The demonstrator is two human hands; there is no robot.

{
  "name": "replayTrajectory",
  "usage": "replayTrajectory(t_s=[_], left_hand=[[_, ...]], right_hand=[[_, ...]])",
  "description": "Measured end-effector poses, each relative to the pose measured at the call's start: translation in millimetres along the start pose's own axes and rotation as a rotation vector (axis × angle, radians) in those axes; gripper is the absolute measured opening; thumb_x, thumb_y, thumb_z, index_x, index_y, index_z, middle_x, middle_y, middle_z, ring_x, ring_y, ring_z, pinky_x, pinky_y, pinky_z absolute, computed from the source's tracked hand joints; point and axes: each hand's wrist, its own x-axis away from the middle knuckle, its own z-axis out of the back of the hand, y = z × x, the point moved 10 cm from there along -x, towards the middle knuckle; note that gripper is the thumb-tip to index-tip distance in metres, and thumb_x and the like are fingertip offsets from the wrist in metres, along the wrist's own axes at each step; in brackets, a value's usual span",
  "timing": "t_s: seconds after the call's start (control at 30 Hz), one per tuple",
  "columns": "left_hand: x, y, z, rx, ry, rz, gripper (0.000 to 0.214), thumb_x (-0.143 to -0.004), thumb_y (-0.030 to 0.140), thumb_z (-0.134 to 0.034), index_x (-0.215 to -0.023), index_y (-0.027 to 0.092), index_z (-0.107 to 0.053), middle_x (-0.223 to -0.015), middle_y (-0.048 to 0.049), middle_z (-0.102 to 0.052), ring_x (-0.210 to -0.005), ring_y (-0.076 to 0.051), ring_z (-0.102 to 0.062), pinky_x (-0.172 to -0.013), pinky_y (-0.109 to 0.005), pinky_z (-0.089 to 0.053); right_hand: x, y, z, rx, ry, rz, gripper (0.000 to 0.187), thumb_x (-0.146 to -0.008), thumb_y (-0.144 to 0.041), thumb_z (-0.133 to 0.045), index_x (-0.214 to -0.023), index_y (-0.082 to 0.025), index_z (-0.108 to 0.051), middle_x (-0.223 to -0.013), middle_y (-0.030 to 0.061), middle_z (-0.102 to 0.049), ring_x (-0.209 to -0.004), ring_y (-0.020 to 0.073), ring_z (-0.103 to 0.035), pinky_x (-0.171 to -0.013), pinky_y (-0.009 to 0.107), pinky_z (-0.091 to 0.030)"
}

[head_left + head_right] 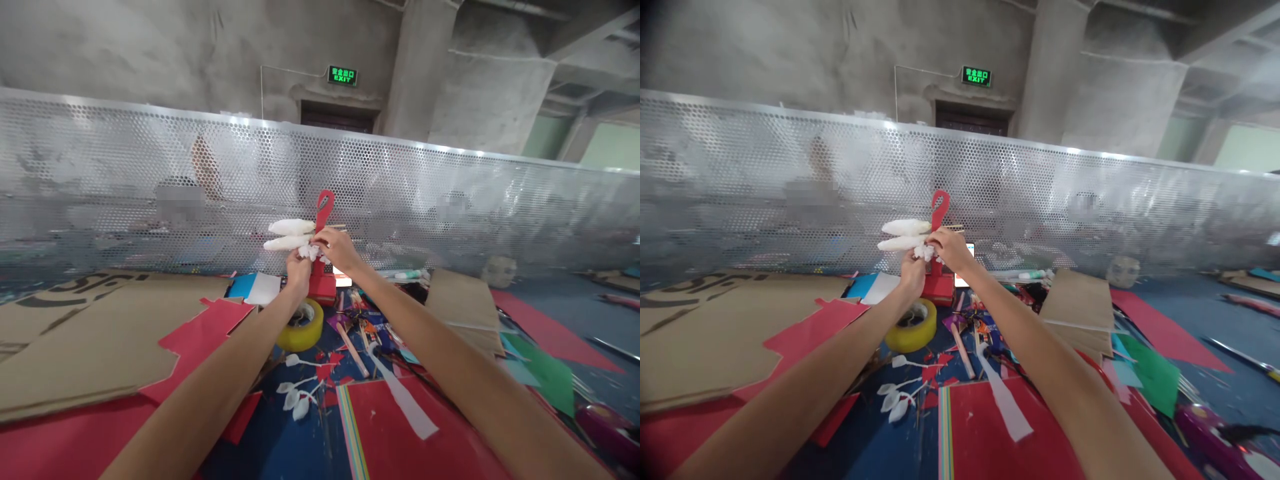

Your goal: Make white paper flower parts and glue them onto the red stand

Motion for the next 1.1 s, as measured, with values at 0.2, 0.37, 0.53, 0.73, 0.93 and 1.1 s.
replayTrajectory(t_s=[0.2, 0.37, 0.53, 0.73, 0.93, 1.1], left_hand=[[3.9, 6.3, -5.7, -0.006, -0.048, -0.046, 0.027, -0.058, 0.011, -0.067, -0.085, 0.017, -0.07, -0.079, -0.001, -0.069, -0.069, -0.013, -0.06, -0.068, -0.024, -0.046], [7.6, 10.2, -5.4, -0.044, -0.017, -0.03, 0.022, -0.058, 0.013, -0.07, -0.079, 0.016, -0.072, -0.075, -0.0013, -0.069, -0.068, -0.014, -0.058, -0.067, -0.024, -0.043], [5.7, 6.1, -4.3, -0.027, -0.017, 0.012, 0.021, -0.059, 0.017, -0.07, -0.079, 0.015, -0.073, -0.075, -0.0022, -0.07, -0.069, -0.015, -0.06, -0.069, -0.025, -0.045], [3.1, 4.2, -6.2, -0.028, -0.051, 0.009, 0.025, -0.056, 0.018, -0.073, -0.081, 0.015, -0.075, -0.076, -0.0028, -0.072, -0.074, -0.017, -0.063, -0.072, -0.028, -0.048], [5.0, 5.2, -16.5, 0.125, -0.134, 0.103, 0.021, -0.057, 0.021, -0.072, -0.077, 0.015, -0.071, -0.078, -0.0045, -0.072, -0.075, -0.019, -0.065, -0.069, -0.028, -0.047], [7.5, 6.1, -13.7, 0.172, -0.079, 0.156, 0.02, -0.061, 0.027, -0.075, -0.076, 0.015, -0.068, -0.073, -0.0031, -0.069, -0.064, -0.013, -0.06, -0.061, -0.024, -0.043]], right_hand=[[10.0, 16.2, 13.2, 0.023, 0.241, -0.167, 0.014, -0.085, -0.026, -0.066, -0.079, -0.02, -0.056, -0.081, 0.0018, -0.058, -0.074, 0.0172, -0.054, -0.072, 0.029, -0.042], [25.7, 37.1, 15.7, -0.084, 0.38, -0.362, 0.025, -0.078, -0.035, -0.069, -0.084, -0.022, -0.048, -0.078, -0.0003, -0.059, -0.071, 0.0186, -0.057, -0.069, 0.03, -0.044], [31.7, 45.6, 3.4, -0.296, 0.376, -0.436, 0.033, -0.075, -0.039, -0.071, -0.091, -0.024, -0.046, -0.088, 0.0036, -0.068, -0.079, 0.0209, -0.068, -0.074, 0.032, -0.051], [45.7, 79.5, -24.3, -0.489, 0.377, -0.684, 0.043, -0.073, -0.042, -0.073, -0.102, -0.023, -0.047, -0.099, 0.0076, -0.074, -0.085, 0.0214, -0.071, -0.07, 0.031, -0.054], [35.0, 92.7, -41.3, -0.734, 0.278, -0.725, 0.039, -0.066, -0.042, -0.081, -0.089, -0.02, -0.059, -0.077, 0.0033, -0.073, -0.066, 0.018, -0.068, -0.059, 0.028, -0.053], [24.5, 85.8, -36.9, -0.782, 0.151, -0.62, 0.032, -0.063, -0.044, -0.083, -0.073, -0.018, -0.067, -0.071, 0.0034, -0.072, -0.068, 0.0184, -0.067, -0.06, 0.028, -0.053]])
